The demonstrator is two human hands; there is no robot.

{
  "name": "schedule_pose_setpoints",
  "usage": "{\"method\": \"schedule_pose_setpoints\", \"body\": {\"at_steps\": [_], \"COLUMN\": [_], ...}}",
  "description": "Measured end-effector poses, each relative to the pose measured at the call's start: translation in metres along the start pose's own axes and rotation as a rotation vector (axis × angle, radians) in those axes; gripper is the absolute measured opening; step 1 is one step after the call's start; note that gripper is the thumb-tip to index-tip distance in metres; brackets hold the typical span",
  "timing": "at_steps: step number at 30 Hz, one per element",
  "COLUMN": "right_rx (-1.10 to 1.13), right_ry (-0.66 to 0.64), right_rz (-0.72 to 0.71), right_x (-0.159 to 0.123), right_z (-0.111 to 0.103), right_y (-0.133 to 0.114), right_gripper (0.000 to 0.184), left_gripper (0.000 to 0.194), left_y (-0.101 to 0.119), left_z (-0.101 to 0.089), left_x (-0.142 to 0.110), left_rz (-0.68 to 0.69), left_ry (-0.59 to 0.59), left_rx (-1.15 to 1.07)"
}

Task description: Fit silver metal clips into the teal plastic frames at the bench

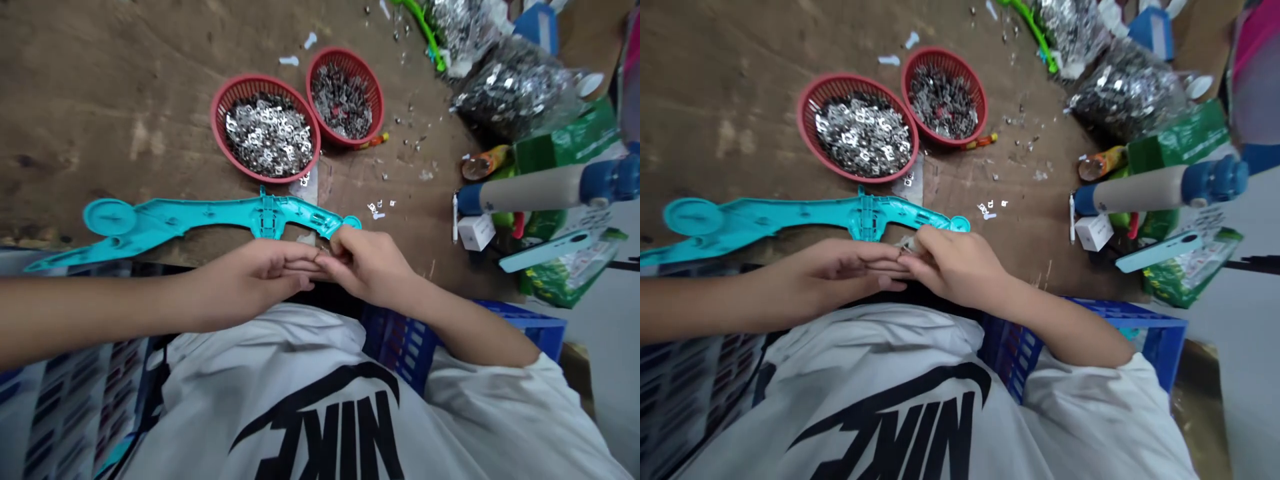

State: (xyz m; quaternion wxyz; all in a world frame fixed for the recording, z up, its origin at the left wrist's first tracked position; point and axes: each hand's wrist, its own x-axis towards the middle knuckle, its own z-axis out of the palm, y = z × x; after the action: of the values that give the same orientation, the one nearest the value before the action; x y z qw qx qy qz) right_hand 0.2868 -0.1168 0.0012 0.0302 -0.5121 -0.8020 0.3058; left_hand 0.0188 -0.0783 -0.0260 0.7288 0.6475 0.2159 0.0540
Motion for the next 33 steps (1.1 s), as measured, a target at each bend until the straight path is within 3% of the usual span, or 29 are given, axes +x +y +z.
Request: {"method": "schedule_pose_setpoints", "body": {"at_steps": [6, 10, 12, 14, 18, 23, 28, 33], "right_rx": [0.013, -0.073, -0.093, -0.093, -0.048, -0.016, -0.001, -0.027], "right_ry": [-0.104, -0.093, -0.067, -0.017, 0.067, 0.06, 0.127, 0.137], "right_rz": [-0.016, 0.043, 0.058, 0.067, 0.045, 0.065, 0.122, 0.171], "right_x": [0.01, 0.014, 0.015, 0.018, 0.034, 0.045, 0.053, 0.089], "right_z": [-0.003, -0.002, -0.002, -0.002, 0.0, 0.002, 0.006, 0.012], "right_y": [0.009, 0.019, 0.027, 0.039, 0.075, 0.106, 0.097, 0.086], "right_gripper": [0.037, 0.031, 0.031, 0.03, 0.038, 0.048, 0.047, 0.046], "left_gripper": [0.052, 0.043, 0.049, 0.058, 0.061, 0.054, 0.058, 0.054], "left_y": [-0.006, -0.006, -0.003, -0.001, -0.012, -0.047, -0.063, -0.06], "left_z": [-0.021, -0.05, -0.064, -0.075, -0.082, -0.066, -0.063, -0.066], "left_x": [0.006, 0.006, 0.003, 0.002, 0.007, 0.011, 0.012, 0.016], "left_rz": [0.033, 0.038, -0.042, -0.077, 0.038, 0.123, 0.147, 0.191], "left_ry": [0.022, 0.06, 0.116, 0.164, 0.016, -0.135, -0.144, -0.114], "left_rx": [0.265, 0.838, 1.122, 1.26, 1.343, 1.308, 1.218, 1.179]}}
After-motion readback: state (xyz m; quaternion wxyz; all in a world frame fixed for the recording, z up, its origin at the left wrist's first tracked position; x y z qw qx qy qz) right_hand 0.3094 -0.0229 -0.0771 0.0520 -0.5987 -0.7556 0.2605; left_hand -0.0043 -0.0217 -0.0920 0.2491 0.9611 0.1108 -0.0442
